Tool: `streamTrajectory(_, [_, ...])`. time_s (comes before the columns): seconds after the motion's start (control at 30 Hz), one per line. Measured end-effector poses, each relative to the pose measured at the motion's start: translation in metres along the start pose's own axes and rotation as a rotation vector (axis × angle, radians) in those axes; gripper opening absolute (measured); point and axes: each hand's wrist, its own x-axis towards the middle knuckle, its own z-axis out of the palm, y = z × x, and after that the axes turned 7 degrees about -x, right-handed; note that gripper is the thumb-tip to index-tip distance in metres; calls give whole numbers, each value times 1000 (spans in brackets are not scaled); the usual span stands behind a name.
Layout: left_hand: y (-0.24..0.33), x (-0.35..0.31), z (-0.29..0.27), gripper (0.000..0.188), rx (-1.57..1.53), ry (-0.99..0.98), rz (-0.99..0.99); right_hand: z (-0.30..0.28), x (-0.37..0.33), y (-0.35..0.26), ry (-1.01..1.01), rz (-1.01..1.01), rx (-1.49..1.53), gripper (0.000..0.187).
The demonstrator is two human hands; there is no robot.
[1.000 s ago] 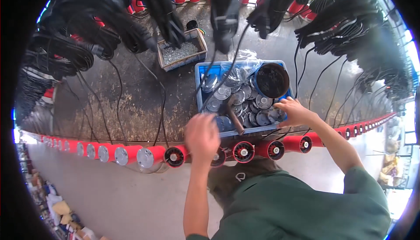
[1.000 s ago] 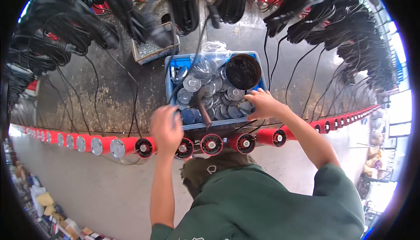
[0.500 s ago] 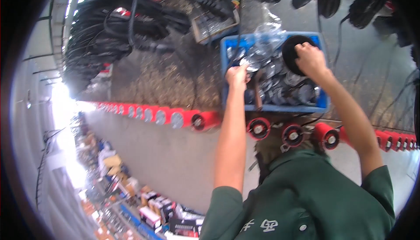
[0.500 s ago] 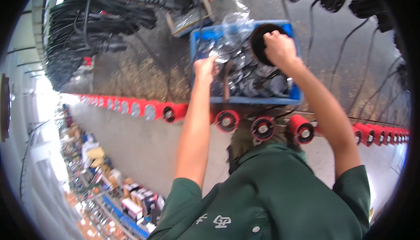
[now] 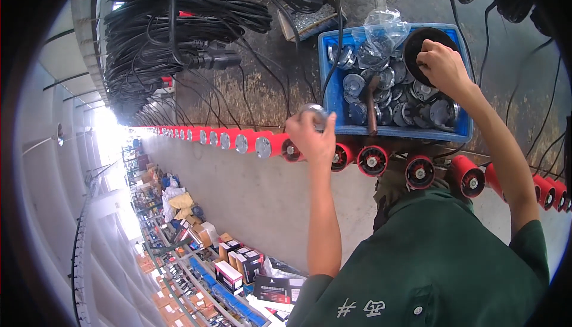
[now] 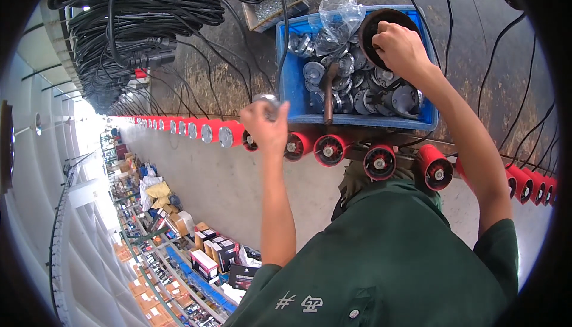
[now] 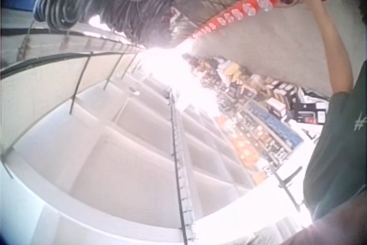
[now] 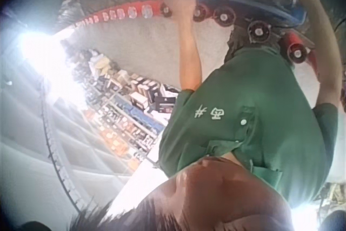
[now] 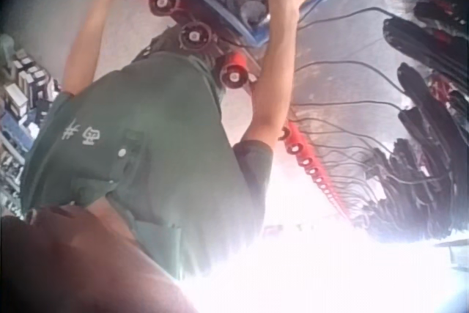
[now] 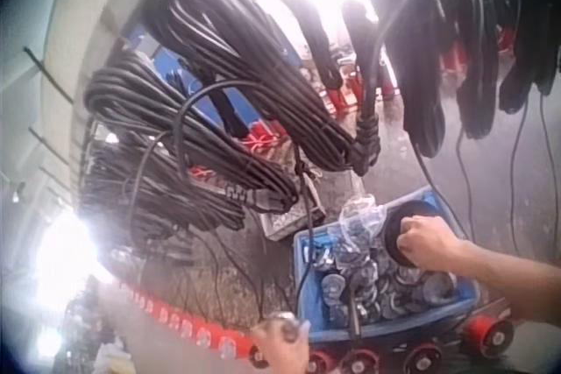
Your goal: The person assembles cylindrical electronic or siren components by hand, placing silver caps onto red cylinders and securing them with pliers and a hammer before placing them in a row on a long workbench.
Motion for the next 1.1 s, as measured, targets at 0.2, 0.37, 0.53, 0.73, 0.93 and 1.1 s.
streamTrajectory(0.2, [2,2,6,42,-229,-127,-97,-54,-14,-22,174,188,179,16])
streamTrajectory(0.37, [83,-3,-20,68,-1910,-401,-662,-107,-27,-56,230,274,767,17])
streamTrajectory(0.53, [137,0,-9,88,-2262,-683,-532,-105,-34,-86,144,0,996,17])
streamTrajectory(0.73, [170,-4,-18,78,-2166,-633,-744,-106,-42,-89,213,-56,714,15])
streamTrajectory(0.93, [172,-13,-23,87,-1826,-541,-748,-98,-46,-95,152,18,795,20])
streamTrajectory(1.1, [160,-27,-26,84,-1983,-290,-685,-81,-75,-114,24,276,969,21])
